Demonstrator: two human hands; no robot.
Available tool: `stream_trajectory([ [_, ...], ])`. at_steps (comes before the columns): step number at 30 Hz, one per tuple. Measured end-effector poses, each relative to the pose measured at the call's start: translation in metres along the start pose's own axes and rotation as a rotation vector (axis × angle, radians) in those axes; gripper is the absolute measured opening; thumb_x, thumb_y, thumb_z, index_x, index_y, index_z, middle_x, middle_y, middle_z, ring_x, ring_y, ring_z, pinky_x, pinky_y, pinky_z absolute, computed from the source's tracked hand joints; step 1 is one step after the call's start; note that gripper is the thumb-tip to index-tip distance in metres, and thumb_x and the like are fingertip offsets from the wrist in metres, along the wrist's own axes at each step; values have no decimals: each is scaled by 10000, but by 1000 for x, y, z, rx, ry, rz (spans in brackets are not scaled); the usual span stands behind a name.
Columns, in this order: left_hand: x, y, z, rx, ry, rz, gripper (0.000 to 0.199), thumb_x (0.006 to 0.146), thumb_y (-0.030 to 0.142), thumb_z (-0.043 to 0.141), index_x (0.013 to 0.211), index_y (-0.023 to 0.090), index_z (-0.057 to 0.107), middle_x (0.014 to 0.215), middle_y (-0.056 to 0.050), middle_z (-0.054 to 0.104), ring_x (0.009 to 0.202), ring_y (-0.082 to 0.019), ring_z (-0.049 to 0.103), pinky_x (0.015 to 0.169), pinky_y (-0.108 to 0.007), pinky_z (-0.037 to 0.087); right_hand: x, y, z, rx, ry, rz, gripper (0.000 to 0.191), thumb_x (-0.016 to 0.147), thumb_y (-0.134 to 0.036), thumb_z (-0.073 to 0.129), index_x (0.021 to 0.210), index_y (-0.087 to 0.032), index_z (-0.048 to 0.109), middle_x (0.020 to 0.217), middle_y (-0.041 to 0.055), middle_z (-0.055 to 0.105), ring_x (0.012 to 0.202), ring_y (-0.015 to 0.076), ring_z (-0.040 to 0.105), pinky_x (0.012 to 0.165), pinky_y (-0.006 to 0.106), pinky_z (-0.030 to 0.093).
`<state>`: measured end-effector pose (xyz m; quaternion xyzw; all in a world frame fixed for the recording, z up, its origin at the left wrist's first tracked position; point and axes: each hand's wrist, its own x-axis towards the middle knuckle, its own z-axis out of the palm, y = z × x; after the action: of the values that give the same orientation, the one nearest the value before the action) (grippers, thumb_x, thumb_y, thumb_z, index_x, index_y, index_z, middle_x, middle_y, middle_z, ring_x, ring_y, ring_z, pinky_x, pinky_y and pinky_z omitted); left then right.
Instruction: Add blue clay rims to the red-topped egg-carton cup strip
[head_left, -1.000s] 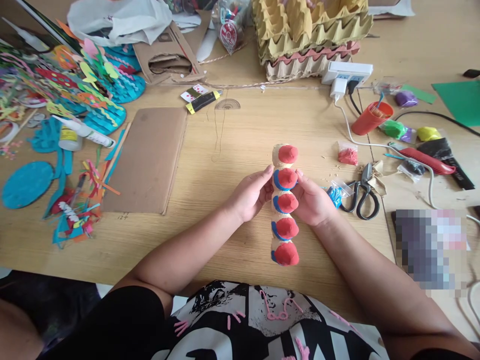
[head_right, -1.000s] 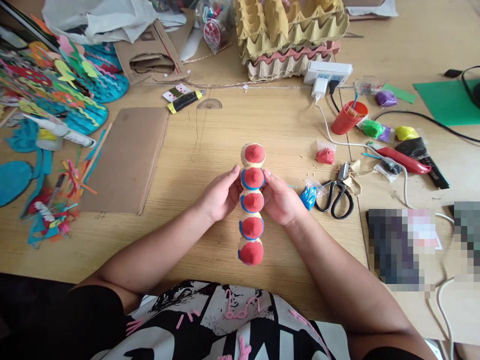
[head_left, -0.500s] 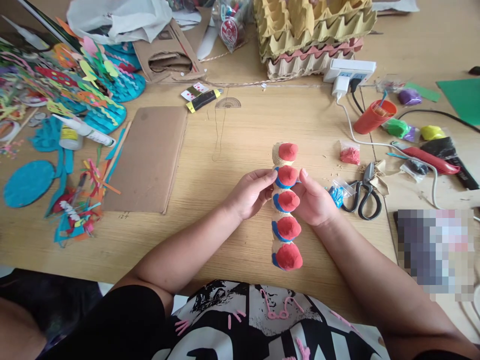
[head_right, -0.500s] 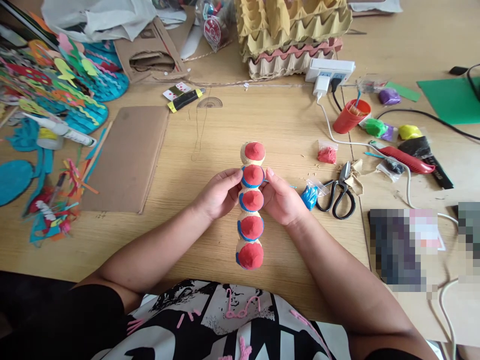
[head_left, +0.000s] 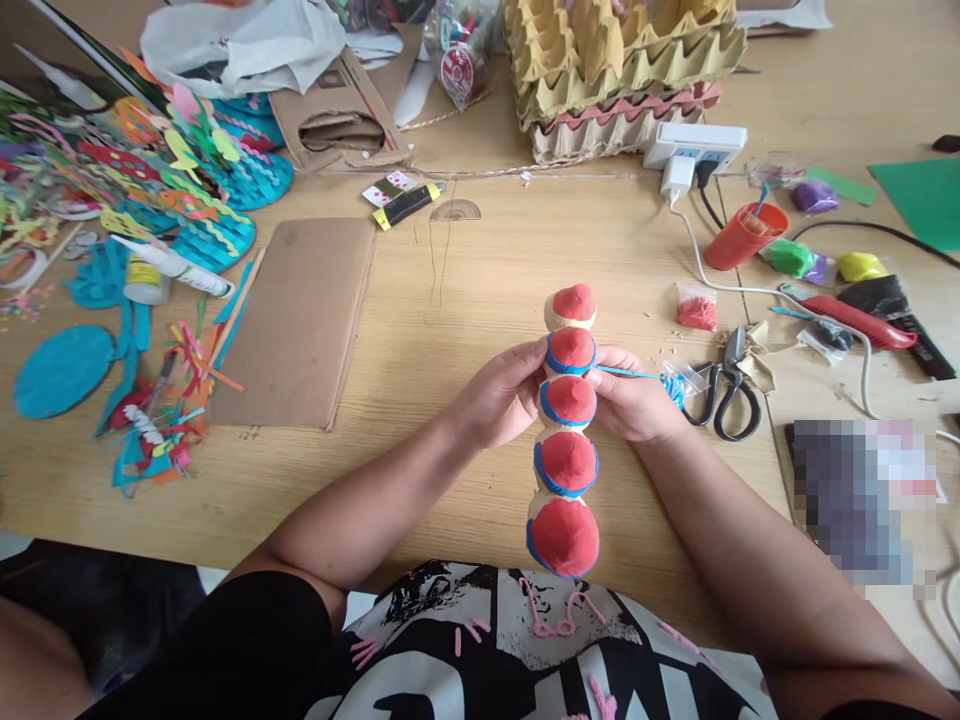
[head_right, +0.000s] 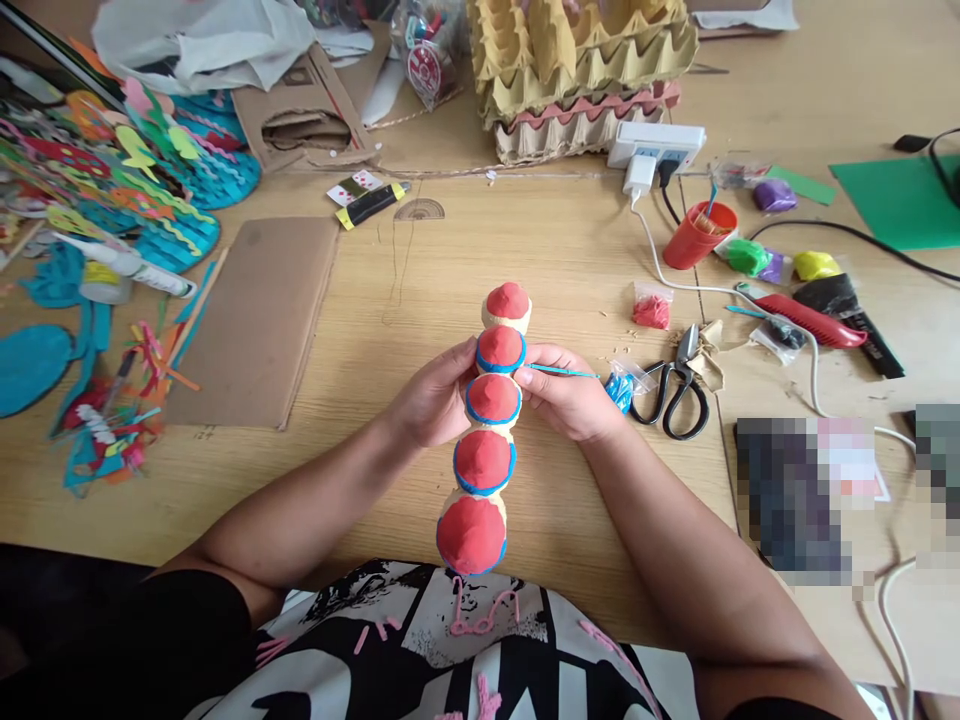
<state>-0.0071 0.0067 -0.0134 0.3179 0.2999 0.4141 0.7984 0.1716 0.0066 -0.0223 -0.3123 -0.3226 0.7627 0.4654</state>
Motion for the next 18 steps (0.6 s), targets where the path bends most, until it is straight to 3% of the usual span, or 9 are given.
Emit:
stream_trajectory([
  [8,-4,3,2,0,-12,47,418,846,640,765,889,225,757,891,-55,701,831,-185,611,747,-331,515,0,-3,-1,-27,9,-23,262,629,-390,981,814,-301,820,784,-28,804,673,147,727,705,323,633],
  [13,-4,6,0,31,-31,89,355,803,526,860,885,188,787,806,-28,676,778,-138,609,758,-300,525,0,-5,-3,-50,55,6,252,614,-430,981,787,-341,821,777,-22,802,663,181,711,717,393,629],
  [18,-4,4,-1,109,-2,152,324,820,501,850,890,189,798,792,-22,717,744,-135,635,718,-300,516,1,-4,0,-2,71,-4,301,561,-384,1014,763,-280,817,762,-25,810,637,141,721,666,316,634],
])
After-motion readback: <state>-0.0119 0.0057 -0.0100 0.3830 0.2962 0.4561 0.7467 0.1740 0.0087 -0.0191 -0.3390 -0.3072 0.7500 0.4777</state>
